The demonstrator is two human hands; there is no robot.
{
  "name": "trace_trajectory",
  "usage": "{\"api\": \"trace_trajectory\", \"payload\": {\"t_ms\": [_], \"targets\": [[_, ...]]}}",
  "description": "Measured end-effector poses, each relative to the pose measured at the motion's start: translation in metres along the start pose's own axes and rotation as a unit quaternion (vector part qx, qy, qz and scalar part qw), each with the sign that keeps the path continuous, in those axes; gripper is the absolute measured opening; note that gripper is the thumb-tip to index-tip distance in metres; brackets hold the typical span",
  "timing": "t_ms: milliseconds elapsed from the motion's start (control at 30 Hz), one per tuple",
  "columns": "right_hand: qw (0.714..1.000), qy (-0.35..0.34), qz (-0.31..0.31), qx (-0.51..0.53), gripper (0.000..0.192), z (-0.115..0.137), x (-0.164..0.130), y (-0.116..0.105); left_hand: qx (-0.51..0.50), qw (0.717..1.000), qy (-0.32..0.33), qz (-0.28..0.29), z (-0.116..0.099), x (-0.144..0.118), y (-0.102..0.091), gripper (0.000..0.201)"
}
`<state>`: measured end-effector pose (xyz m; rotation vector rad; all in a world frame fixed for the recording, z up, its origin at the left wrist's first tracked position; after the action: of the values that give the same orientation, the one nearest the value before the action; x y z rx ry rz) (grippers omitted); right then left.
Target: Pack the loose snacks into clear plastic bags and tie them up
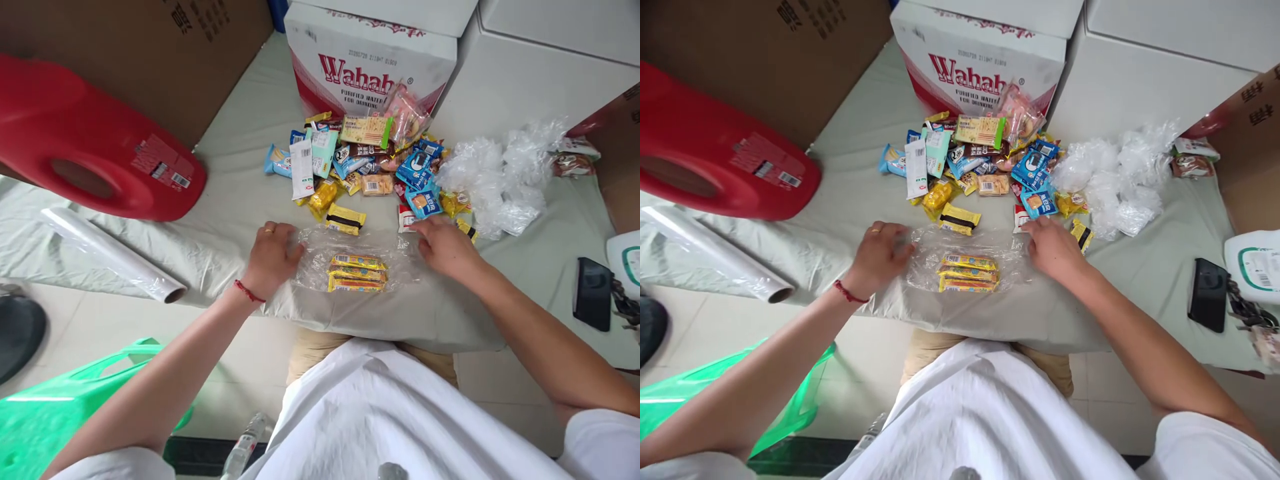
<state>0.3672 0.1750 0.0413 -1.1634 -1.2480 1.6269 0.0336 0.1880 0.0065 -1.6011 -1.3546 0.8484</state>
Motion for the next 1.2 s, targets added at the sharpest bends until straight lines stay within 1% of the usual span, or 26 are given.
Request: {"api": "trace_trajectory", "payload": {"t_ms": [33,67,133,167,200,233,267,300,333,367,400,433,467,500,567,633,733,767,867,933,967,1033,1067,1100,1133,1200], "targets": [[1.0,-0.02,-0.021,0.002,0.04,0.007,0.008,-0.007,0.002,0.999,-0.015,-0.035,0.004,-0.003,-0.012,0.039],[0.999,-0.041,-0.028,0.009,0.039,0.016,0.016,-0.01,0.007,0.997,-0.026,-0.077,0.007,-0.009,-0.027,0.038],[0.997,-0.077,-0.006,0.018,0.037,0.035,0.034,-0.005,0.023,0.983,-0.032,-0.179,0.002,-0.03,-0.059,0.035],[0.996,-0.087,0.011,0.015,0.038,0.045,0.043,0.0,0.027,0.975,-0.022,-0.222,-0.006,-0.042,-0.071,0.032],[0.996,-0.089,0.026,0.007,0.04,0.053,0.051,0.006,0.027,0.968,0.001,-0.248,-0.018,-0.055,-0.078,0.029],[0.996,-0.085,0.037,-0.001,0.042,0.059,0.058,0.011,0.019,0.967,0.041,-0.251,-0.035,-0.064,-0.078,0.025],[0.996,-0.076,0.045,-0.004,0.042,0.064,0.064,0.016,0.006,0.972,0.092,-0.215,-0.055,-0.068,-0.069,0.024],[0.996,-0.065,0.054,0.0,0.04,0.067,0.069,0.019,-0.008,0.976,0.149,-0.158,-0.077,-0.07,-0.054,0.025],[0.996,-0.051,0.067,0.012,0.035,0.068,0.073,0.022,-0.017,0.975,0.2,-0.094,-0.098,-0.071,-0.035,0.027],[0.995,-0.038,0.087,0.031,0.028,0.069,0.076,0.026,-0.016,0.974,0.222,-0.037,-0.114,-0.069,-0.016,0.03],[0.992,-0.03,0.112,0.056,0.019,0.069,0.077,0.029,-0.01,0.972,0.233,0.004,-0.125,-0.065,0.002,0.033],[0.987,-0.027,0.135,0.083,0.012,0.069,0.077,0.031,-0.002,0.972,0.233,0.032,-0.133,-0.06,0.017,0.035],[0.982,-0.031,0.15,0.111,0.007,0.07,0.077,0.031,0.006,0.973,0.226,0.05,-0.137,-0.055,0.029,0.037],[0.978,-0.041,0.152,0.139,0.006,0.071,0.077,0.029,0.013,0.975,0.216,0.057,-0.138,-0.051,0.038,0.038],[0.971,-0.076,0.121,0.192,0.005,0.073,0.074,0.016,0.025,0.98,0.192,0.046,-0.137,-0.047,0.046,0.038],[0.958,-0.117,0.09,0.247,0.007,0.076,0.065,0.004,0.035,0.985,0.17,0.016,-0.133,-0.05,0.045,0.036],[0.925,-0.188,0.085,0.318,0.005,0.089,0.039,-0.005,0.043,0.988,0.148,-0.011,-0.131,-0.057,0.042,0.033],[0.916,-0.214,0.085,0.327,0.003,0.095,0.028,-0.005,0.041,0.989,0.143,-0.012,-0.131,-0.058,0.042,0.032],[0.903,-0.292,0.068,0.309,0.014,0.114,-0.008,0.003,-0.003,0.992,0.128,-0.016,-0.125,-0.059,0.043,0.031],[0.902,-0.329,0.046,0.277,0.021,0.123,-0.027,0.013,-0.091,0.986,0.136,-0.014,-0.118,-0.061,0.041,0.033],[0.904,-0.34,0.034,0.256,0.022,0.126,-0.033,0.02,-0.152,0.978,0.145,-0.003,-0.113,-0.063,0.041,0.032],[0.913,-0.354,0.022,0.2,0.026,0.132,-0.042,0.033,-0.285,0.947,0.147,0.033,-0.097,-0.066,0.04,0.029],[0.917,-0.361,0.026,0.169,0.028,0.136,-0.045,0.041,-0.344,0.929,0.129,0.044,-0.084,-0.067,0.038,0.027],[0.919,-0.367,0.034,0.138,0.03,0.14,-0.047,0.047,-0.392,0.914,0.095,0.034,-0.068,-0.066,0.035,0.026],[0.921,-0.371,0.045,0.106,0.032,0.143,-0.048,0.054,-0.426,0.904,0.046,-0.001,-0.047,-0.065,0.029,0.026],[0.922,-0.379,0.063,0.05,0.033,0.149,-0.05,0.061,-0.441,0.886,-0.072,-0.123,-0.002,-0.065,0.014,0.031]]}}
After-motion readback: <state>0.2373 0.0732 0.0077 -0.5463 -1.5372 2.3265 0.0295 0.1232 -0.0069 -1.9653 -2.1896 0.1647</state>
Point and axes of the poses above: each hand's wrist, its own x-axis towards the middle knuckle, its own y-axis out of the palm, z = x × y, the point moved 9 cm from there along x, towards the middle knuckle, and after that the axes turned 5 degrees about z, right-handed, at the moved point
